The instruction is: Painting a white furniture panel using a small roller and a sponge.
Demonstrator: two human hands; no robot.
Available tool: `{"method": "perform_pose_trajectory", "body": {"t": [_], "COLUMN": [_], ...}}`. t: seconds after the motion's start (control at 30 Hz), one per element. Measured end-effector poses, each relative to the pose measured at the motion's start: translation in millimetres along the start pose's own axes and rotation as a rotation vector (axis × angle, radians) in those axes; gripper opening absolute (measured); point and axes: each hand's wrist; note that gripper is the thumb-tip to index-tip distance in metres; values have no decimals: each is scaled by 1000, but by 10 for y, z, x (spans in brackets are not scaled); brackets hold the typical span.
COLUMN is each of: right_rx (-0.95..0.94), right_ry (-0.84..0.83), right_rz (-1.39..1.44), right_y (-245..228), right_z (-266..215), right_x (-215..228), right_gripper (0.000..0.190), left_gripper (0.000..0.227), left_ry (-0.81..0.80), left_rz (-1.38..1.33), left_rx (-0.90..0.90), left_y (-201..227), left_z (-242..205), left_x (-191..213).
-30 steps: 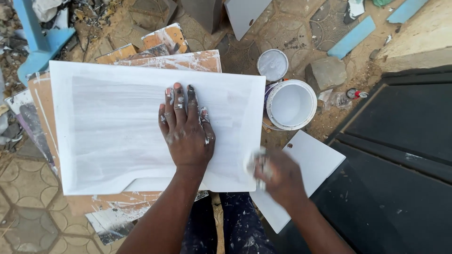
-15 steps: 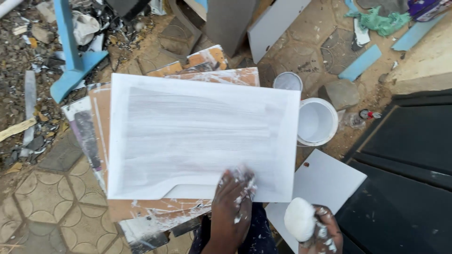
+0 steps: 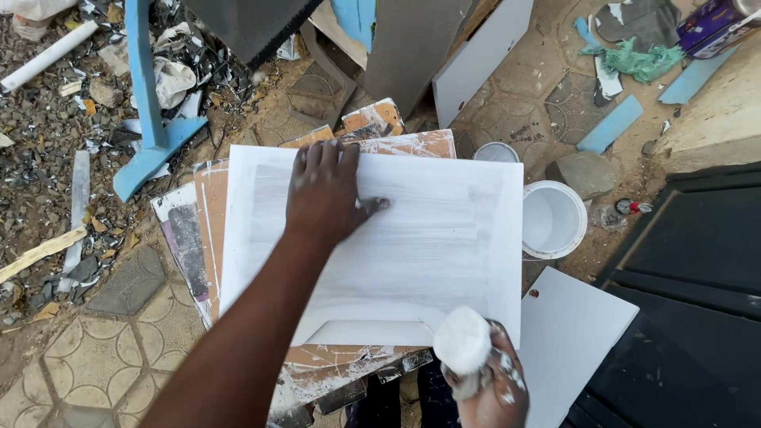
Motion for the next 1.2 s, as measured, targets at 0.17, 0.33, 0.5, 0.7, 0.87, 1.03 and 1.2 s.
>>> {"method": "perform_pose_trajectory", "body": {"t": [0.17, 0.33, 0.5, 0.7, 0.87, 1.03, 1.2], "right_rx": [99, 170, 209, 142, 196, 188, 145], "right_ry": [48, 53, 27, 84, 47, 28, 0], "right_rz": [-111, -89, -77, -75, -79, -41, -49], "right_y": [-23, -65, -62, 76, 40, 39, 75], "right_z": [416, 779, 805, 788, 781, 755, 702], "right_x": [-709, -906, -970, -903, -922, -960, -996], "right_gripper": [45, 34, 42, 39, 42, 39, 39], "left_gripper": [97, 117, 113, 101, 84, 80, 85], "left_ry": [-346, -388, -318, -434, -454, -385, -275], "left_rz": [195, 200, 191, -42, -252, -199, -135], "left_rx": [-63, -87, -62, 122, 153, 76, 106], "left_y": [-5, 167, 44, -212, -294, -225, -172], "left_z": [550, 382, 312, 227, 211, -64, -297], "left_x": [147, 108, 66, 184, 304, 264, 293]}}
Point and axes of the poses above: each hand's wrist, its own z-axis towards the middle knuckle, its own x-axis out of the back of the hand, y = z × x, and after that the axes turned 10 degrees about -x, right-handed
